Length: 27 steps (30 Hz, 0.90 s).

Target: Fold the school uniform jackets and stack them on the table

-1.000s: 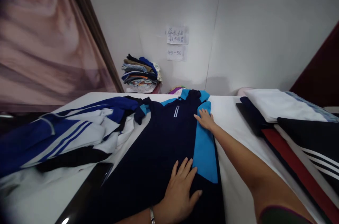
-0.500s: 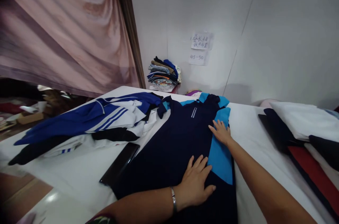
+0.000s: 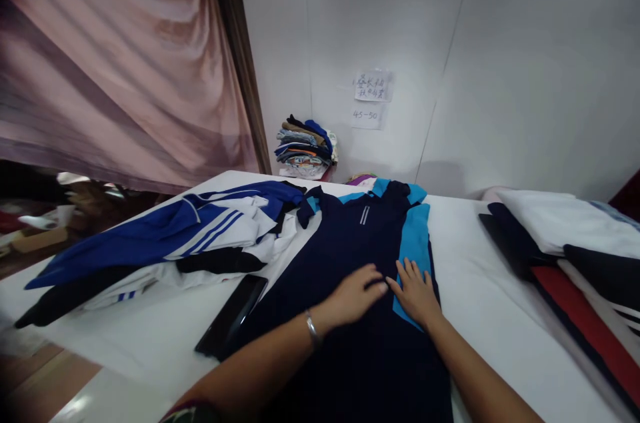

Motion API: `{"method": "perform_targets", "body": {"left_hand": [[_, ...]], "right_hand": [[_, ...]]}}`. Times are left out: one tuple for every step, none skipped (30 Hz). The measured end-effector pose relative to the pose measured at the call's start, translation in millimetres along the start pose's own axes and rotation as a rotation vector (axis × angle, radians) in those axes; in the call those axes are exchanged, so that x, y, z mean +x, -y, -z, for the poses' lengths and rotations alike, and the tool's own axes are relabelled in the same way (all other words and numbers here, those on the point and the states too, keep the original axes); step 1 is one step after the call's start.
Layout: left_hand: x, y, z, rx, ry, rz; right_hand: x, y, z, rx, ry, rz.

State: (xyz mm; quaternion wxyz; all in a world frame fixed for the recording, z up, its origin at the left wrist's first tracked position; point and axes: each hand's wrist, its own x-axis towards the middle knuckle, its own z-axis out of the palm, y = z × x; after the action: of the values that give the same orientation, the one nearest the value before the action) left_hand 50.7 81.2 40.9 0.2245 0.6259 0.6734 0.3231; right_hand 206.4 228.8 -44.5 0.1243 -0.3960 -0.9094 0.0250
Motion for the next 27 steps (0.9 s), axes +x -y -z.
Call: {"method": "perform_targets", "body": {"left_hand": [[10, 8, 23, 0.032, -0.1, 0.041], [20, 19, 47, 0.08, -0.198, 0.106], [30, 30, 72, 0.148, -0.291, 0.18], [40, 43, 95, 0.225, -0.382, 0.256], [48, 56, 116, 0.303, -0.455, 0.339], [56, 68, 133, 0.373, -0.521, 0.434], [62, 80, 146, 0.425, -0.549, 0.512], [67, 91, 155, 0.457, -0.55, 0.584], [71, 101, 160, 0.471, -0.538, 0.642], [74, 110, 162, 0.47, -0.516, 0.684], [77, 117, 161, 0.461, -0.492, 0.714], [79, 123, 160, 0.449, -0.474, 0.732], [82, 127, 158, 0.438, -0.461, 0.741], [84, 131, 158, 0.433, -0.452, 0.749], [86, 133, 159, 0.431, -0.449, 0.752], [88, 134, 163, 0.432, -0.454, 0.75], [90, 134, 169, 0.437, -0.465, 0.739], [92, 133, 178, 0.444, -0.483, 0.723], [94, 131, 189, 0.454, -0.507, 0.698], [96, 127, 202, 0.465, -0.535, 0.664], [99, 121, 216, 0.476, -0.565, 0.624], [103, 113, 230, 0.487, -0.596, 0.578], [108, 104, 244, 0.498, -0.622, 0.529], [114, 92, 256, 0.508, -0.653, 0.466], [119, 77, 264, 0.518, -0.684, 0.378], [124, 61, 268, 0.53, -0.709, 0.258], [127, 43, 266, 0.544, -0.724, 0.086]], "right_hand": [[1, 1, 2, -0.01, 0.019, -0.015], [1, 3, 5, -0.011, 0.046, -0.031], [1, 4, 7, -0.007, 0.065, -0.04], [2, 5, 9, -0.005, 0.079, -0.046], [2, 6, 12, -0.004, 0.089, -0.05], [1, 7, 13, -0.005, 0.096, -0.051], [1, 8, 15, -0.004, 0.099, -0.049], [1, 9, 16, -0.001, 0.102, -0.046], [1, 9, 16, 0.004, 0.106, -0.046], [0, 9, 17, 0.009, 0.111, -0.048], [0, 9, 17, 0.014, 0.119, -0.051], [0, 9, 17, 0.017, 0.124, -0.055], [0, 8, 17, 0.018, 0.127, -0.057], [0, 8, 17, 0.017, 0.124, -0.056], [0, 8, 16, 0.014, 0.118, -0.053], [0, 8, 16, 0.012, 0.114, -0.05], [0, 7, 16, 0.01, 0.109, -0.048], [0, 7, 16, 0.008, 0.107, -0.046], [0, 7, 16, 0.01, 0.107, -0.043], [0, 7, 17, 0.012, 0.106, -0.041], [0, 8, 17, 0.014, 0.106, -0.039], [-1, 8, 17, 0.014, 0.106, -0.037], [-1, 8, 17, 0.014, 0.108, -0.038], [-1, 9, 17, 0.015, 0.114, -0.042], [-1, 10, 17, 0.017, 0.121, -0.048], [-1, 10, 17, 0.024, 0.126, -0.056], [0, 10, 18, 0.04, 0.13, -0.064]]}}
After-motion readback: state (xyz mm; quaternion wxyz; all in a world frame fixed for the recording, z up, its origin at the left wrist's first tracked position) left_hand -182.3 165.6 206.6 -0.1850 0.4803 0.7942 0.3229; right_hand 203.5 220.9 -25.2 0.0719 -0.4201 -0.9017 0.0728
